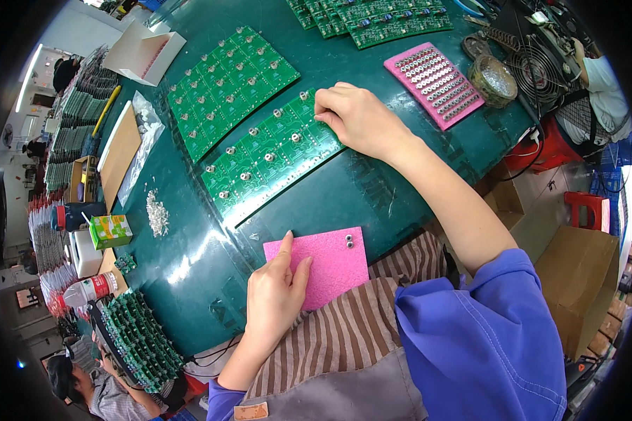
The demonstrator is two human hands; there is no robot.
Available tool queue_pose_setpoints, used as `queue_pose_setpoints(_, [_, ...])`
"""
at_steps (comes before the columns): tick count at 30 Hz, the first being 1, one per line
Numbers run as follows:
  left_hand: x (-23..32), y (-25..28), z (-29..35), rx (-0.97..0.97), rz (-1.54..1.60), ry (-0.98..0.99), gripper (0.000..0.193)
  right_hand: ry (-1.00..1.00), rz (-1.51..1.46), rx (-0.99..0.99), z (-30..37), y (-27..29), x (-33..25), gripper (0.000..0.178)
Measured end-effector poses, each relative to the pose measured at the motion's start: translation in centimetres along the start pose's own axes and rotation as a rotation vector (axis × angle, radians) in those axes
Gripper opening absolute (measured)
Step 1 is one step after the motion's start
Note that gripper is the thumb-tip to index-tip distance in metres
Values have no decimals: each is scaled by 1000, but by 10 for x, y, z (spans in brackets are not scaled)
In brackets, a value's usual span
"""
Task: The person assembles electronic components by fitting plastic collars onto diodes and inserting them into circuit boards, then places a piece of cardboard over the board and flips it over.
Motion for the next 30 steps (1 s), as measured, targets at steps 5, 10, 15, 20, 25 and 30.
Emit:
queue_pose_setpoints(5, [-3, 1, 2, 22, 40, 8, 43, -21, -11, 48, 5, -2, 2, 8])
queue_pose_setpoints(10, [-3, 2, 3, 42, 62, 13, 42, -60, 0, 80, 7, 1, 2, 7])
queue_pose_setpoints(15, [-4, 1, 3, 45, 54, 21, 42, -31, -9, 96, 9, 0, 3, 6])
queue_pose_setpoints(20, [-6, 2, 4, 56, 66, 27, 42, -42, -2, 94, 8, -2, 1, 6])
queue_pose_setpoints(25, [-4, 2, 4, 61, 62, 32, 41, -104, -1, 122, 11, 0, 1, 7])
queue_pose_setpoints(30, [-5, 2, 2, 38, 79, 43, 43, -25, 40, 75, 15, -4, 1, 8])
Point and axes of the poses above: each hand's wrist, its own z-axis away from the middle knuckle, its own y-axis out of the back of the hand, x = y × z, the point moved 8 cm from there along -z, towards the middle knuckle, and after that the axes turned 5 degrees about y, right-handed, at the moved point
